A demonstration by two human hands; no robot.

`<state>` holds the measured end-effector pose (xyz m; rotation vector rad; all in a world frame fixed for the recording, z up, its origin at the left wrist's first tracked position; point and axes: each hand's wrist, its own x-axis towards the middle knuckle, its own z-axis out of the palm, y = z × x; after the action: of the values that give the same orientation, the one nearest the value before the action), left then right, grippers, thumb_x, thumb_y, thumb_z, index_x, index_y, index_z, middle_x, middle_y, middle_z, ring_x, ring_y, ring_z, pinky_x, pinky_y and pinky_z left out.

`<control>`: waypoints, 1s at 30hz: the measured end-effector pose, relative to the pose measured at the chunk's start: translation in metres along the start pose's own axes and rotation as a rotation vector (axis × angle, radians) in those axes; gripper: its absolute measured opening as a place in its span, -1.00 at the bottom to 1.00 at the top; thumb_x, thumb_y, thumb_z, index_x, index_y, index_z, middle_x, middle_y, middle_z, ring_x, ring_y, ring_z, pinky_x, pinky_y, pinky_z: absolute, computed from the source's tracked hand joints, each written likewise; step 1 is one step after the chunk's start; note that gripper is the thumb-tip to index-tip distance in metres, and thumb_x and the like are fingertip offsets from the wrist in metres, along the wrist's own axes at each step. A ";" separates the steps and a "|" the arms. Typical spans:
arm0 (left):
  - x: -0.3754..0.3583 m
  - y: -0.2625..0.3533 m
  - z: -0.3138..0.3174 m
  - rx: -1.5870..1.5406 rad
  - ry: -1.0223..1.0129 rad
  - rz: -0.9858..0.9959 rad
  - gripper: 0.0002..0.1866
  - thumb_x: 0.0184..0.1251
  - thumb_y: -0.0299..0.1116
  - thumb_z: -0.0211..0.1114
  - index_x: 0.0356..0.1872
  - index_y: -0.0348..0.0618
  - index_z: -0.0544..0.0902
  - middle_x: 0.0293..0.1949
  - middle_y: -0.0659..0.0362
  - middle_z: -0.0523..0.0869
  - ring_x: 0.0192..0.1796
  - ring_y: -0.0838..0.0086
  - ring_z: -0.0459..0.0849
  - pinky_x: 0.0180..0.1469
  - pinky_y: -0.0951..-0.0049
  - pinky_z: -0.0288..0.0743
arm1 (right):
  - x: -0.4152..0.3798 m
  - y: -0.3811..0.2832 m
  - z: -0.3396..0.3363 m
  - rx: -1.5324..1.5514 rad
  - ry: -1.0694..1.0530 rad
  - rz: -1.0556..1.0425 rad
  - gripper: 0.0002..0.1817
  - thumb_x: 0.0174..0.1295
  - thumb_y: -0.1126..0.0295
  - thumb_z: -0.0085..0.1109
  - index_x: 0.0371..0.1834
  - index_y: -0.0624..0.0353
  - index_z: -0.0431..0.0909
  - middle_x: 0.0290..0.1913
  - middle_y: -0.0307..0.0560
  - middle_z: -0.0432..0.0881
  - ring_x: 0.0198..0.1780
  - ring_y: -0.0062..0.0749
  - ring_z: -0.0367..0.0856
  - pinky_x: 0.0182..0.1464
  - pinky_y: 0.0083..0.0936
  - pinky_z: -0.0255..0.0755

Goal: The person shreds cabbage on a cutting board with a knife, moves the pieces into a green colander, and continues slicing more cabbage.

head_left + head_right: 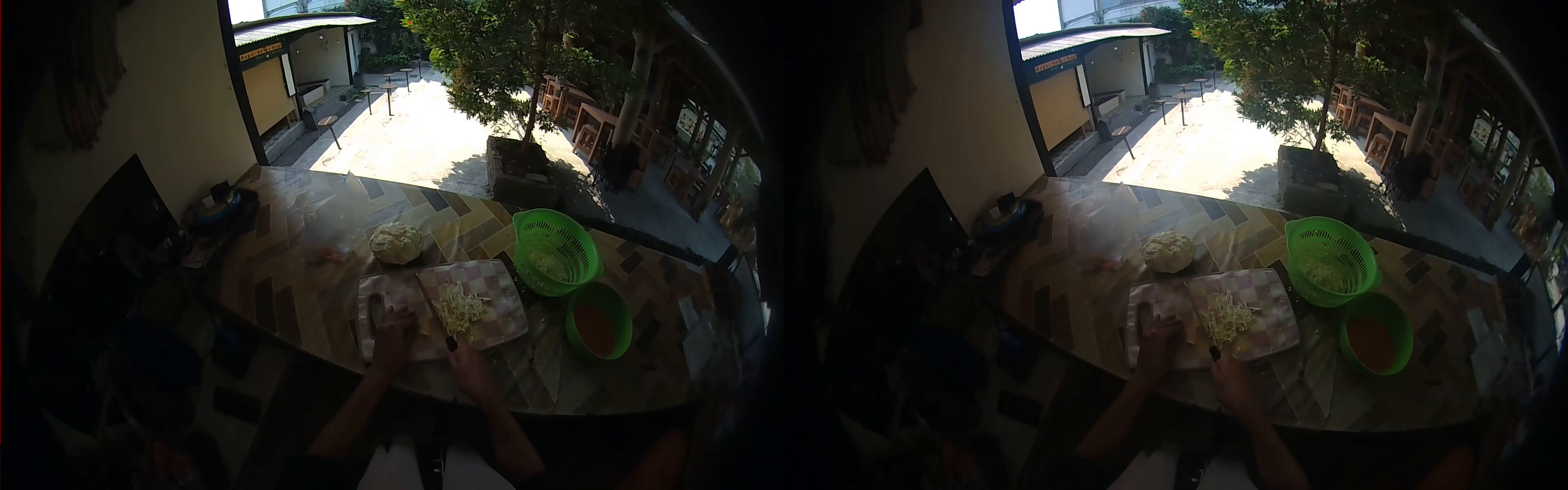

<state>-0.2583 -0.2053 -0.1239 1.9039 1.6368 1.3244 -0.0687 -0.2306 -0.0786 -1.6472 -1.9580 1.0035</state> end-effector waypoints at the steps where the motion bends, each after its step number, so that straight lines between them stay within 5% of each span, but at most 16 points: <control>1: 0.003 0.000 0.001 -0.017 -0.023 0.009 -0.78 0.26 -0.45 0.24 -0.14 -0.32 0.71 -0.02 -0.07 0.71 0.23 0.11 0.56 0.44 0.07 0.19 | -0.003 0.002 -0.001 0.060 0.001 -0.008 -0.65 0.36 0.28 0.09 0.04 0.33 0.39 -0.21 0.35 0.60 -0.08 0.23 0.60 -0.10 -0.04 0.43; 4: 0.009 -0.002 0.003 -0.064 -0.084 0.024 -0.78 0.23 -0.46 0.24 -0.14 -0.31 0.71 0.00 -0.06 0.71 0.24 0.12 0.56 0.43 0.08 0.22 | -0.013 0.015 0.012 0.254 0.176 -0.103 -0.63 0.37 0.25 0.08 0.08 0.32 0.39 -0.24 0.32 0.59 -0.12 0.21 0.59 -0.11 -0.11 0.43; 12: 0.013 -0.009 -0.004 0.134 0.036 0.319 -0.81 0.12 -0.46 0.34 -0.23 -0.25 0.74 -0.04 0.06 0.73 0.23 0.13 0.55 0.28 0.21 0.42 | -0.038 -0.012 -0.001 0.012 0.095 -0.103 -0.65 0.41 0.26 -0.01 0.10 0.29 0.39 -0.43 0.27 0.59 -0.31 0.24 0.61 -0.29 0.01 0.41; 21: 0.009 0.001 -0.002 -0.009 0.003 0.032 -0.80 0.11 -0.43 0.37 -0.23 -0.28 0.72 -0.12 0.00 0.71 0.06 0.09 0.57 0.12 0.17 0.47 | -0.046 -0.013 0.010 -0.020 0.090 -0.059 -0.67 0.43 0.20 -0.06 0.00 0.28 0.41 -0.38 0.28 0.61 -0.28 0.29 0.59 -0.26 0.10 0.39; 30: 0.010 0.003 -0.001 0.118 0.025 0.117 -0.71 0.13 -0.44 0.34 -0.10 -0.29 0.69 -0.05 -0.04 0.70 0.07 0.04 0.56 0.15 0.16 0.46 | -0.061 -0.022 0.015 -0.218 0.031 0.007 -0.63 0.47 0.22 -0.14 0.14 0.29 0.26 -0.40 0.30 0.63 -0.29 0.30 0.63 -0.24 0.10 0.47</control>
<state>-0.2579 -0.1980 -0.1169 2.0894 1.6726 1.3271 -0.0799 -0.2948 -0.0640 -1.7731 -2.1045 0.7840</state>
